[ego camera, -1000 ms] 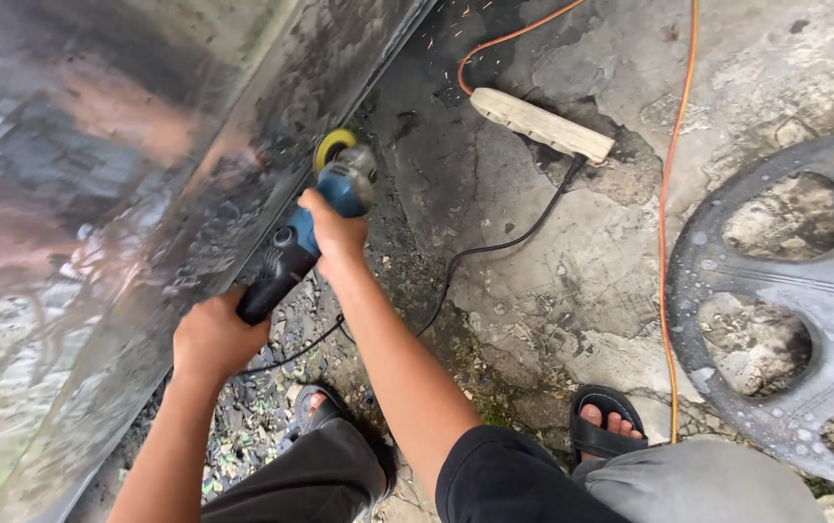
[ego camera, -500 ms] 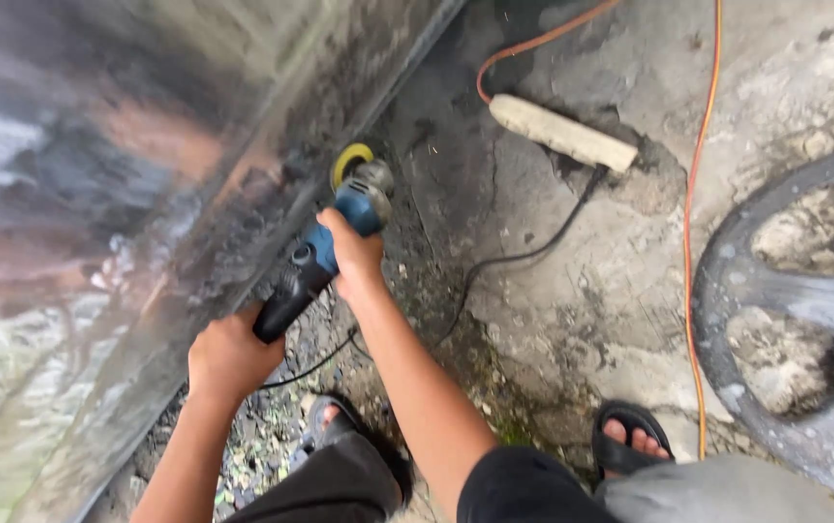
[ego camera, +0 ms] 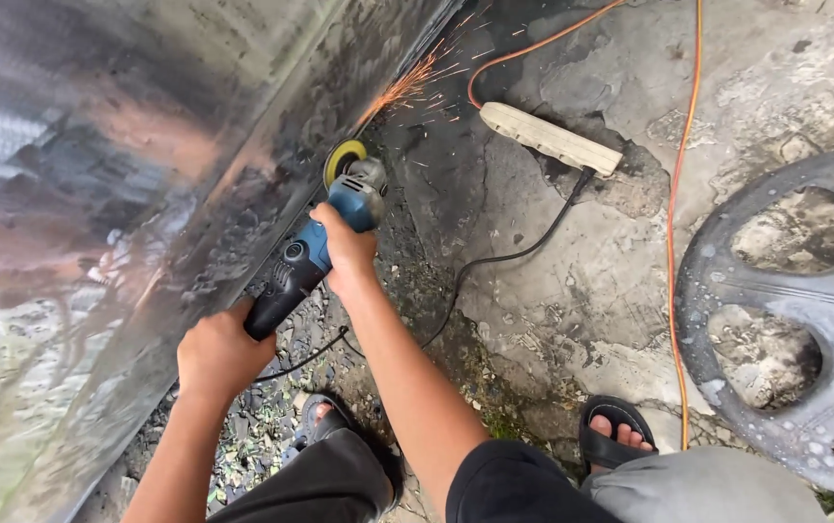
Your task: Using a handheld angle grinder to sand down the paint and rust on a car door panel.
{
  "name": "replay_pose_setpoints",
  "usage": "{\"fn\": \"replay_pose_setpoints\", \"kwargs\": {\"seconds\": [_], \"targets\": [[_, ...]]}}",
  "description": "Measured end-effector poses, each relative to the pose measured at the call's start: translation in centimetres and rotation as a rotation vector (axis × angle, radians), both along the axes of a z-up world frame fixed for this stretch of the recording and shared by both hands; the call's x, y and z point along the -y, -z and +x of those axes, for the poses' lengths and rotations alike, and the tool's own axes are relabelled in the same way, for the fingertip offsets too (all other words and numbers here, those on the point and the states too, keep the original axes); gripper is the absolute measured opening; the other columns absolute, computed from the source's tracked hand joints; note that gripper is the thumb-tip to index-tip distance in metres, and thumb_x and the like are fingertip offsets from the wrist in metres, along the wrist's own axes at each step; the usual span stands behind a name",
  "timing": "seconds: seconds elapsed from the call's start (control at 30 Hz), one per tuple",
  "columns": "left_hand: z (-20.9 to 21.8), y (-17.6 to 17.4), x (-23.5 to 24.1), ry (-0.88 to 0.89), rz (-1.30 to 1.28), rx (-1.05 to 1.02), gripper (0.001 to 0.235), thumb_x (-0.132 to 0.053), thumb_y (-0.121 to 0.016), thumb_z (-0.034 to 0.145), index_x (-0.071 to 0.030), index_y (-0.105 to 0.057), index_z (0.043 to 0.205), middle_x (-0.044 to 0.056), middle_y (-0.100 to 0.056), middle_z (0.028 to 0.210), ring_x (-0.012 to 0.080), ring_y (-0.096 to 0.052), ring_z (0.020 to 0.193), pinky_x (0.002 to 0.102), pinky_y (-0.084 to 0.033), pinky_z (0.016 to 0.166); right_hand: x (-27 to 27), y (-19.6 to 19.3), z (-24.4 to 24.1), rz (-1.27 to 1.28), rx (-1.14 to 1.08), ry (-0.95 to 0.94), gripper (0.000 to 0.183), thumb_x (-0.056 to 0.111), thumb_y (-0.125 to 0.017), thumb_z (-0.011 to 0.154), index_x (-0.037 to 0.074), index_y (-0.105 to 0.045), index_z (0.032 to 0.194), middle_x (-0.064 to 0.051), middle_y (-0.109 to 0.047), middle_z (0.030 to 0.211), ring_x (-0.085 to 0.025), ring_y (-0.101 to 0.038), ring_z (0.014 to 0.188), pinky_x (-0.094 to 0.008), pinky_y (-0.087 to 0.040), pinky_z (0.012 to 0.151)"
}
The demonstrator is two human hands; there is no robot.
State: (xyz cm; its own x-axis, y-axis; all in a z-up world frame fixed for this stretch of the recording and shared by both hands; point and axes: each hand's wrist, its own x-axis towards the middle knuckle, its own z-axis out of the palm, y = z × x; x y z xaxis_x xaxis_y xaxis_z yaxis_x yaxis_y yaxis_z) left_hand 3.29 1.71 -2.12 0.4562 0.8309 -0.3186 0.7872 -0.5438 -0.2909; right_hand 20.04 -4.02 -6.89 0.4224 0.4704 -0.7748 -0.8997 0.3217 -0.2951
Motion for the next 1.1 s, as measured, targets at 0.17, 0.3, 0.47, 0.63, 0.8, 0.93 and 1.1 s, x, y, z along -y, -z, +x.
{"fn": "replay_pose_setpoints", "kwargs": {"seconds": [0.17,0.3,0.47,0.63,0.8,0.93,1.1], "targets": [[0.1,-0.3,0.7,-0.005,0.003,0.016,0.057,-0.046,-0.069,0.077,-0.023,-0.072,0.129,0.014,-0.080,0.097,0.0378,-0.078,0.094,0.050,-0.063,0.083,0.4,-0.2,-0.5,0.008,0.006,-0.011,0.090,0.023,-0.089,0.064,-0.008,-0.050,0.139,-0.029,-0.058,0.127,-0.046,-0.058,0.125,-0.056,-0.051,0.090],[0.0,-0.8,0.6,0.042,0.007,0.069,0.058,-0.044,-0.070,0.078,-0.020,-0.071,0.130,0.015,-0.079,0.093,0.0398,-0.077,0.091,0.052,-0.063,0.078,0.3,-1.6,0.2,0.002,0.002,0.026,0.094,0.023,-0.088,0.060,-0.009,-0.048,0.138,-0.028,-0.057,0.126,-0.042,-0.059,0.124,-0.056,-0.050,0.091],[1.1,-0.6,1.0,0.072,-0.017,0.109,0.052,-0.040,-0.071,0.079,-0.015,-0.075,0.124,0.016,-0.079,0.091,0.0397,-0.077,0.088,0.051,-0.063,0.075,-0.3,1.4,0.4,-0.015,-0.002,-0.027,0.091,0.025,-0.089,0.060,-0.008,-0.052,0.137,-0.026,-0.060,0.126,-0.042,-0.061,0.123,-0.053,-0.053,0.088],[1.6,-0.5,0.8,0.048,-0.012,0.084,0.053,-0.043,-0.070,0.077,-0.017,-0.075,0.123,0.014,-0.079,0.091,0.0379,-0.078,0.088,0.051,-0.063,0.075,-0.5,1.0,1.0,-0.030,0.013,-0.012,0.091,0.025,-0.089,0.059,-0.008,-0.054,0.136,-0.027,-0.060,0.124,-0.042,-0.062,0.120,-0.053,-0.054,0.085],[2.1,-0.3,1.1,0.044,-0.026,0.095,0.049,-0.039,-0.070,0.079,-0.016,-0.076,0.122,0.016,-0.078,0.091,0.0404,-0.077,0.088,0.053,-0.063,0.075,-0.5,1.8,1.5,-0.024,0.013,-0.073,0.098,0.029,-0.089,0.061,-0.010,-0.048,0.141,-0.029,-0.057,0.132,-0.043,-0.056,0.129,-0.052,-0.053,0.091],[2.3,0.3,0.5,0.061,-0.007,0.066,0.053,-0.046,-0.071,0.076,-0.019,-0.075,0.122,0.014,-0.078,0.092,0.0391,-0.077,0.089,0.052,-0.063,0.077,0.4,0.5,1.8,-0.038,-0.001,-0.032,0.095,0.026,-0.088,0.060,-0.009,-0.051,0.140,-0.028,-0.058,0.130,-0.042,-0.057,0.128,-0.051,-0.053,0.090],[2.9,-0.3,0.3,0.051,0.001,0.027,0.046,-0.046,-0.070,0.076,-0.023,-0.076,0.115,0.012,-0.079,0.093,0.0400,-0.076,0.092,0.052,-0.062,0.081,0.1,0.1,2.2,-0.049,-0.005,-0.034,0.096,0.026,-0.087,0.059,-0.010,-0.051,0.140,-0.029,-0.057,0.133,-0.043,-0.057,0.129,-0.053,-0.053,0.093]]}}
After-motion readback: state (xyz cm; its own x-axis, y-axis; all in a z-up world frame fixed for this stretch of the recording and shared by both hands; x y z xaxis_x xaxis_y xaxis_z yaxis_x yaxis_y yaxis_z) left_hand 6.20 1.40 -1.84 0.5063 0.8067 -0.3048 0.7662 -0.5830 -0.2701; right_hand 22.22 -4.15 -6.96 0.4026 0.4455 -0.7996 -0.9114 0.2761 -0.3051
